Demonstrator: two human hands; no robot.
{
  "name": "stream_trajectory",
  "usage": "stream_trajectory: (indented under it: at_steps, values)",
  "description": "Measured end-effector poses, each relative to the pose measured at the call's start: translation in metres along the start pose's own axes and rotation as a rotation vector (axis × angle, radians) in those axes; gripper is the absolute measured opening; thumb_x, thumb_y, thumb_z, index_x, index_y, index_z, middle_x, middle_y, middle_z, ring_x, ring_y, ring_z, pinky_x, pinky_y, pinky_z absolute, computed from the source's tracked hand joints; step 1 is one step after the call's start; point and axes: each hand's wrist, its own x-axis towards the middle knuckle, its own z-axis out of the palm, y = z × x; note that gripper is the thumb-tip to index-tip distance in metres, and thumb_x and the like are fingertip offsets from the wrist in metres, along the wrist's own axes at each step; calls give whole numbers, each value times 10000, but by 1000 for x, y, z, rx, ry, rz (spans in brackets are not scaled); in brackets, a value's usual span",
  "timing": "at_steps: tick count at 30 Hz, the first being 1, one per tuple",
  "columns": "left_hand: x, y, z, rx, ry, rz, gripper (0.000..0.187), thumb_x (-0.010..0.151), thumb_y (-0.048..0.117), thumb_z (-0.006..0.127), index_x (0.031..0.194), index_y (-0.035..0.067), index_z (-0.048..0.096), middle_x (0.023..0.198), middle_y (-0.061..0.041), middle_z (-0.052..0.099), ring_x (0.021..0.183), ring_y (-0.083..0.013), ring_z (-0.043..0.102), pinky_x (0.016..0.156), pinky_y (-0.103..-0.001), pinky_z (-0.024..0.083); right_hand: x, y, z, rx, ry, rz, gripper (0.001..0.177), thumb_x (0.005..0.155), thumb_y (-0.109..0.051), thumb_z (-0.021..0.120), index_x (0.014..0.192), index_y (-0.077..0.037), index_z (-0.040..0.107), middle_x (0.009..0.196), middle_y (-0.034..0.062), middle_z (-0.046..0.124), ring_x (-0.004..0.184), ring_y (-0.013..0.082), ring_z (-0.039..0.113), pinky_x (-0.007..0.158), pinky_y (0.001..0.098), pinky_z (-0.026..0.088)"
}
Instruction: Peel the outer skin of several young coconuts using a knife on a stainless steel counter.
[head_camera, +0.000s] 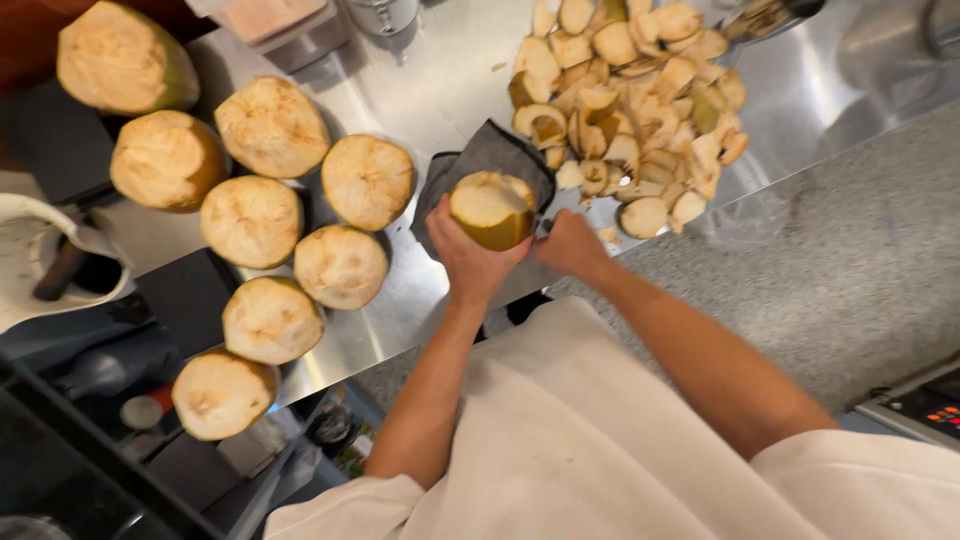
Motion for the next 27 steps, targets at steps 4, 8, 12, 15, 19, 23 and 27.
stream_trajectory:
  at_steps: [4, 8, 12, 15, 19, 23, 27]
  values:
    - [8, 2, 12, 77, -8, 136, 1233, 529, 322, 1031, 1467, -53, 324, 1339, -265, 438, 1254, -433, 468, 1059, -510, 429, 13, 23, 8, 11, -20, 8, 310, 745, -173, 718, 841, 118, 673, 901, 355, 687, 924, 462, 720, 800, 486, 585]
    - [21, -1, -15, 106, -35, 62, 1234, 514, 343, 1031, 1463, -36, 340, 1331, -244, 460, 1253, -422, 483, 1070, -498, 436, 16, -7, 22, 31, -42, -98, 304, 752, -180, 708, 851, 108, 698, 905, 358, 680, 949, 472, 702, 827, 496, 568]
    - [43, 5, -24, 3, -198, -177, 1207, 521, 393, 1008, 1428, -39, 339, 1366, -222, 472, 1264, -359, 529, 1067, -448, 461, 7, -36, -15, 6, -8, -74, 336, 751, -202, 715, 895, 101, 700, 927, 358, 672, 961, 487, 679, 836, 506, 558]
    - [47, 5, -27, 9, -190, -204, 1183, 505, 392, 999, 1422, -16, 373, 1342, -191, 529, 1254, -337, 552, 1064, -438, 471, 1, -33, -5, 19, -19, -113, 331, 753, -196, 699, 914, 94, 707, 952, 349, 685, 971, 485, 677, 843, 508, 556]
    - [41, 4, -30, -2, -214, -189, 1192, 507, 392, 1012, 1409, -30, 359, 1338, -201, 493, 1258, -345, 539, 1074, -440, 464, 0, 3, 7, 22, -16, -72, 358, 763, -193, 697, 957, 107, 690, 986, 358, 691, 986, 488, 682, 859, 499, 559]
    - [34, 2, -24, 26, -217, -39, 1180, 520, 380, 1024, 1410, -42, 374, 1299, -203, 470, 1239, -370, 508, 1058, -461, 453, -4, 4, 5, -28, -50, 51, 396, 763, -190, 709, 1007, 118, 653, 1042, 357, 688, 1017, 483, 688, 866, 498, 562]
    - [22, -4, -12, -9, -130, 5, 1195, 548, 391, 1017, 1435, -56, 351, 1300, -205, 456, 1230, -373, 508, 1067, -469, 457, 2, 10, -1, -53, -74, 43, 392, 755, -178, 713, 1014, 111, 657, 1060, 356, 687, 1038, 478, 682, 883, 495, 556]
